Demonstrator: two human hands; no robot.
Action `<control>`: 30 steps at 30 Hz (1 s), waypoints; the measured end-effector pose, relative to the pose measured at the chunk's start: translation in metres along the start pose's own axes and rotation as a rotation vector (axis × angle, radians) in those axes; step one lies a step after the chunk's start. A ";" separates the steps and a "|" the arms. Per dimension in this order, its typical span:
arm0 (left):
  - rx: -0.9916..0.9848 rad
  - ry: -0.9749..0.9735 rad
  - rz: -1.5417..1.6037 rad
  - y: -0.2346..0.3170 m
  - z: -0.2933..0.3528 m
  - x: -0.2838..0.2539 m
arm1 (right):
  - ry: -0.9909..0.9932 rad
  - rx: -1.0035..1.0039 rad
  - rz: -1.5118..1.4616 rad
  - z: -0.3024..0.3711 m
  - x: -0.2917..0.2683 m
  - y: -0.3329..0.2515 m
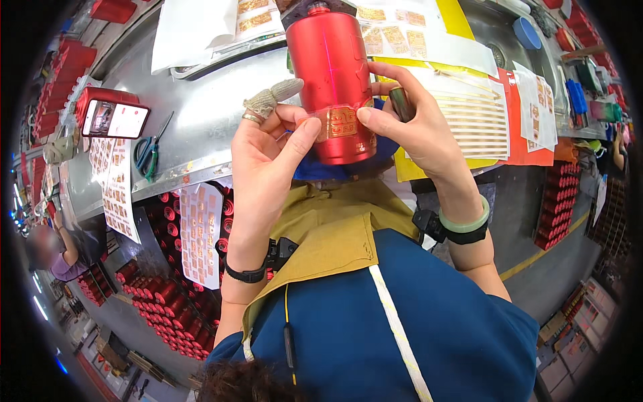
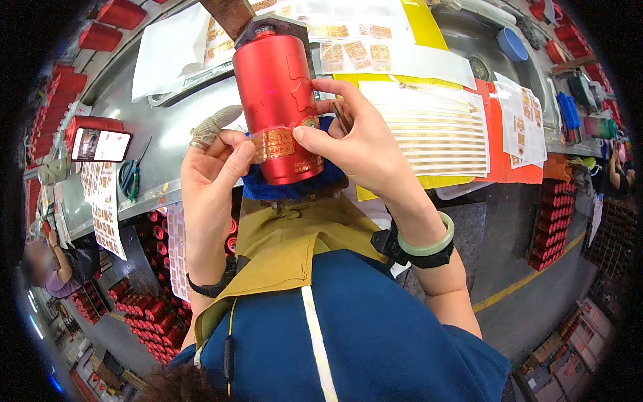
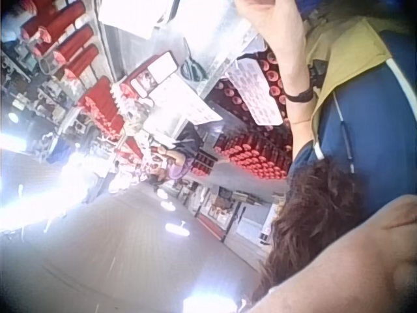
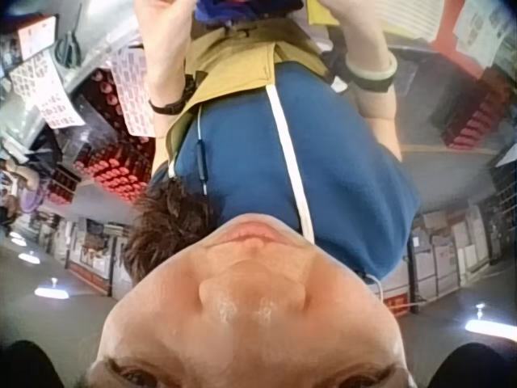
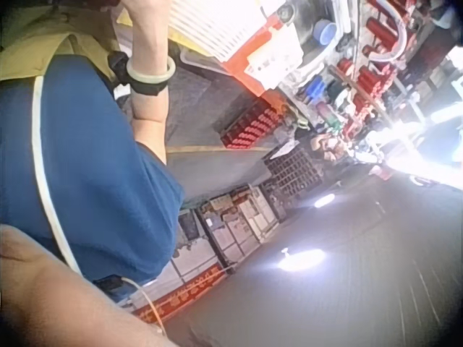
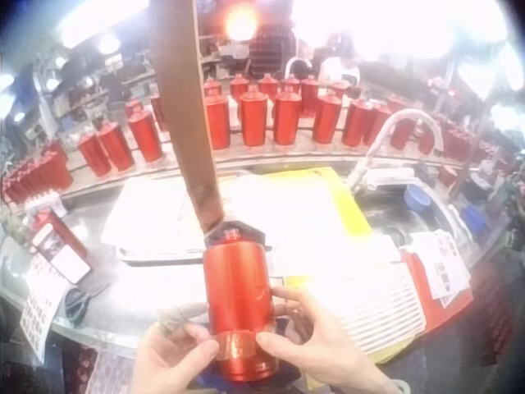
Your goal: Applying labels and seals to red beverage bottles at a factory workstation.
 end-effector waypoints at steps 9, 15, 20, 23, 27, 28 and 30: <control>-0.016 0.042 -0.067 -0.005 -0.001 -0.004 | -0.031 -0.003 0.000 0.005 0.002 -0.002; -0.020 0.045 -0.060 -0.007 -0.002 -0.005 | -0.042 0.004 -0.019 0.005 0.001 -0.003; -0.029 0.054 -0.022 -0.008 -0.002 -0.004 | -0.037 -0.004 -0.010 0.005 0.001 -0.001; -0.032 0.056 -0.025 -0.008 -0.001 -0.005 | -0.039 -0.015 -0.002 0.005 0.002 -0.001; -0.031 0.043 -0.029 -0.007 -0.002 -0.004 | -0.035 -0.005 -0.008 0.006 0.002 -0.001; -0.029 0.045 -0.029 -0.007 -0.002 -0.004 | -0.031 -0.004 -0.005 0.006 0.002 0.000; -0.030 0.048 -0.025 -0.007 -0.002 -0.004 | -0.030 -0.002 -0.008 0.006 0.002 0.000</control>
Point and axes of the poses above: each hand's wrist, its own z-axis away from the middle knuckle, its own x-axis out of the palm, y = z × x, the point moved 6 cm from there along -z, towards the middle knuckle, and after that the axes turned 5 degrees about -z, right-handed, at the moved point
